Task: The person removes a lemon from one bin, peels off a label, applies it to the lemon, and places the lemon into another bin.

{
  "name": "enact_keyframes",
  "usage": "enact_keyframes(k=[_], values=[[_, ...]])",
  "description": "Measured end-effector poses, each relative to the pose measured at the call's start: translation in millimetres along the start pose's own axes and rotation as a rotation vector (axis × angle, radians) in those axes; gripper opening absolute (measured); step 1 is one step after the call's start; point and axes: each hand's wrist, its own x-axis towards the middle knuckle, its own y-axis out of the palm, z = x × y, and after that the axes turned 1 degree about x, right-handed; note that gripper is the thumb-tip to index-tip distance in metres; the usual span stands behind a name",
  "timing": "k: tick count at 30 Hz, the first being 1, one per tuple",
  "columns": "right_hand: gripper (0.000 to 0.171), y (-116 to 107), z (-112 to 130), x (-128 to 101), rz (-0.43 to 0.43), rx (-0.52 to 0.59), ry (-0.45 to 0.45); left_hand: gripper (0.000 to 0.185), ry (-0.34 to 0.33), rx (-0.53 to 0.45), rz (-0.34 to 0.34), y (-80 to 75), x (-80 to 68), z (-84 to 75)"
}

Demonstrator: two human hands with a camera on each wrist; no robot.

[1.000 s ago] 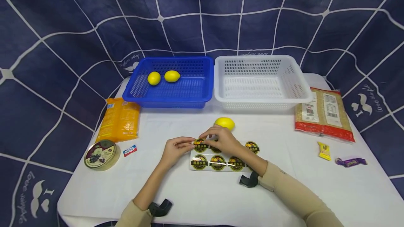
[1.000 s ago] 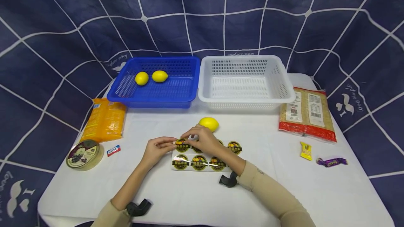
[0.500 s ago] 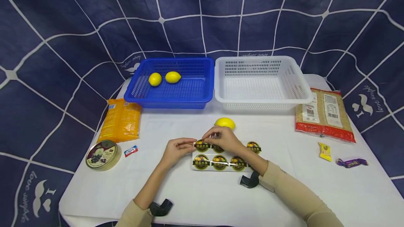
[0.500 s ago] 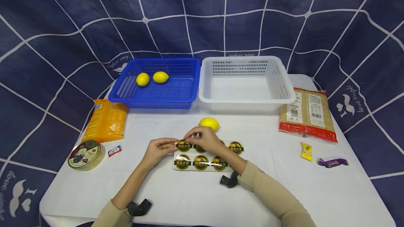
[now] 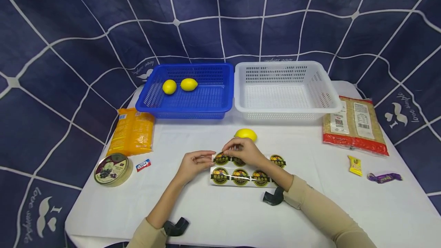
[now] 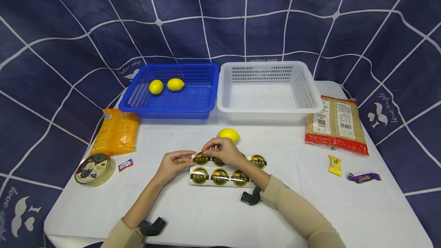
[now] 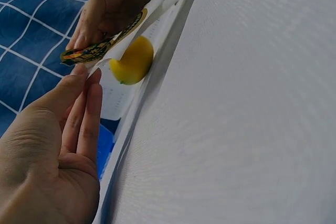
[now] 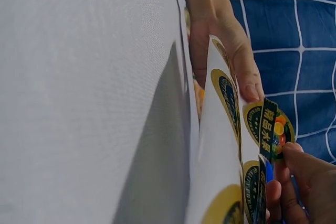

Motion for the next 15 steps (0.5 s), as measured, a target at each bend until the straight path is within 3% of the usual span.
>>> enact_keyframes(k=[10,15], values=[[0.008,-6.4,34.1,-4.5,-0.011,0.112,0.033,0.034,-0.010,0.012,-0.002,-0.6,0.9,1.2],[0.008,-16.7,42.2,-2.9,-0.066,0.107,-0.038,0.035,-0.025,0.078,-0.051,-4.2,1.4,2.2]])
